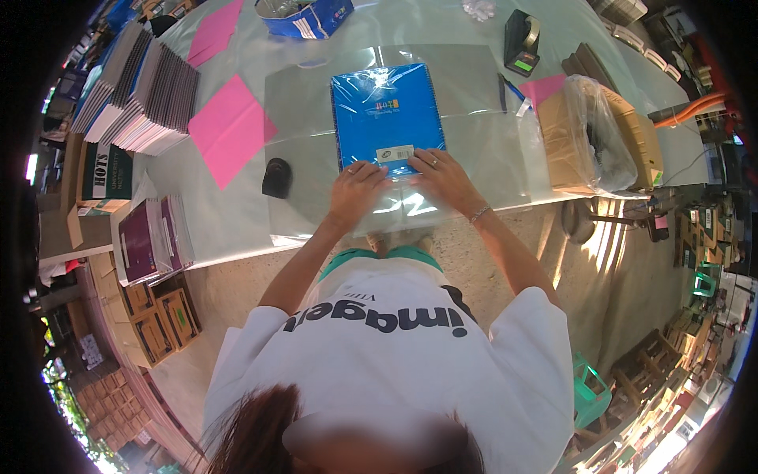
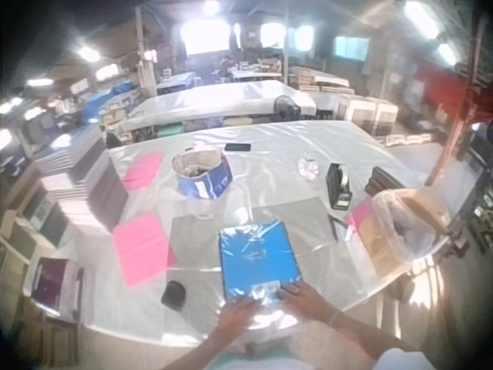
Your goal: The person places a notebook onto a plastic sheet, folds the edges of the sheet over the book, and secures it with adhesive tape from a dispenser.
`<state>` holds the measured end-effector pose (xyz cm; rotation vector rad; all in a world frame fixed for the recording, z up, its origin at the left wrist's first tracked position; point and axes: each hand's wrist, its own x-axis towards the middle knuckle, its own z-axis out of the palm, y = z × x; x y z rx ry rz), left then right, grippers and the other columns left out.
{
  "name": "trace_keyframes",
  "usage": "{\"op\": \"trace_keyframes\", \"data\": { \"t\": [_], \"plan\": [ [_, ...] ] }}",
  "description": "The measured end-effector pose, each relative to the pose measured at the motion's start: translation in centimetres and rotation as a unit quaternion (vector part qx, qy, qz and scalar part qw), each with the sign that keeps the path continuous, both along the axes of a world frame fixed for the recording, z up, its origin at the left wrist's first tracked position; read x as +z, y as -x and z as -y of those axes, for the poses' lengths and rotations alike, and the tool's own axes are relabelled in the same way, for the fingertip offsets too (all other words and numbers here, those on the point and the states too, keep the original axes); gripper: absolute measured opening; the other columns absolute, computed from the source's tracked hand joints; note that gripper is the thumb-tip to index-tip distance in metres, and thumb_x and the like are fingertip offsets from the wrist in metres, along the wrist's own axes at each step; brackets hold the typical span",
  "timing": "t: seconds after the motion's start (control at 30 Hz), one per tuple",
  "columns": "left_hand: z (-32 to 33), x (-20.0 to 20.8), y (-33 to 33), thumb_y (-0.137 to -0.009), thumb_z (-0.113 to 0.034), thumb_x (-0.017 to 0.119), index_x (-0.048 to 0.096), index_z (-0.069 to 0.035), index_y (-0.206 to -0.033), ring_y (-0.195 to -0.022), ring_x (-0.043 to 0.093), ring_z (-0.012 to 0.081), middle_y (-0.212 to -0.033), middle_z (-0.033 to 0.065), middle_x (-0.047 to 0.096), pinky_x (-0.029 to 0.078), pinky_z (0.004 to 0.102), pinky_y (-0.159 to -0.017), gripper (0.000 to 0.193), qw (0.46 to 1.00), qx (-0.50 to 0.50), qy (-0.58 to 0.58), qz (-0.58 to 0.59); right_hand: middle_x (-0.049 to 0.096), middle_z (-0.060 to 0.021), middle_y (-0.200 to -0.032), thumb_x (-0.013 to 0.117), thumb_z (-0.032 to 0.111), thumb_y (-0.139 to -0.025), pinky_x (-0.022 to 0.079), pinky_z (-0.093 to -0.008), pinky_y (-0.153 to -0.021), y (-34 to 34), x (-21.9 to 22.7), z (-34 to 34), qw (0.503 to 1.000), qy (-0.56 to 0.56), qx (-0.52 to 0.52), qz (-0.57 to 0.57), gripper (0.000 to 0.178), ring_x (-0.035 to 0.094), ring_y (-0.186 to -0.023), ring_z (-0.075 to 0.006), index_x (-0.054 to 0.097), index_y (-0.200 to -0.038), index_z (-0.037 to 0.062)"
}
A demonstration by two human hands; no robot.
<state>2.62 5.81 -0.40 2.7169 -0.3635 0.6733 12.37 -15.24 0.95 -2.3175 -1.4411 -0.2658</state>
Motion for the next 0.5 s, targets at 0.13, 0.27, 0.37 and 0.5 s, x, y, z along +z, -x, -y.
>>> {"op": "trace_keyframes", "data": {
  "t": [0.13,0.27,0.37,0.5],
  "plan": [
    [0.1,0.6,0.3,-0.072,-0.016,0.068,0.066,-0.011,-0.088,-0.084,0.062,0.017,-0.086,-0.0016,0.062,0.052,0.0302,-0.064,0.017,0.999,-0.018,0.033,-0.015,0.062,-0.0062,-0.101,0.066,0.019,-0.079,0.049,-0.0357,-0.084,0.2,1.4,-0.3,0.998,-0.051,0.027,0.013,0.016,0.058,-0.096,-0.0257,0.061,-0.088,0.0059],
    [0.1,0.7,0.3,-0.072,-0.013,0.067,0.066,-0.011,-0.086,-0.081,0.063,0.0177,-0.083,-0.0004,0.061,0.053,0.0308,-0.06,0.014,0.998,-0.005,0.053,-0.034,0.062,-0.0054,-0.087,0.067,0.015,-0.077,0.049,-0.0348,-0.072,0.2,1.7,-0.1,0.991,-0.082,0.011,-0.101,0.014,0.059,-0.082,-0.0252,0.059,-0.085,0.0059],
    [0.1,0.7,0.4,-0.072,-0.013,0.067,0.067,-0.013,-0.083,-0.079,0.063,0.0176,-0.083,-0.0004,0.063,0.054,0.0306,-0.061,0.011,0.994,0.019,0.093,-0.062,0.061,-0.005,-0.081,0.069,0.012,-0.074,0.049,-0.0358,-0.066,-0.4,2.4,-0.5,0.985,-0.08,0.006,-0.151,0.014,0.059,-0.077,-0.0251,0.058,-0.081,0.0065],
    [0.0,0.5,0.1,-0.077,-0.016,0.067,0.068,-0.013,-0.08,-0.076,0.064,0.0191,-0.084,0.0002,0.065,0.054,0.0314,-0.061,0.004,0.992,0.021,0.108,-0.064,0.059,-0.005,-0.073,0.072,0.01,-0.07,0.047,-0.0362,-0.06,-1.1,3.1,-0.9,0.965,-0.082,-0.014,-0.247,0.016,0.058,-0.07,-0.0245,0.057,-0.073,0.0067]
  ]
}}
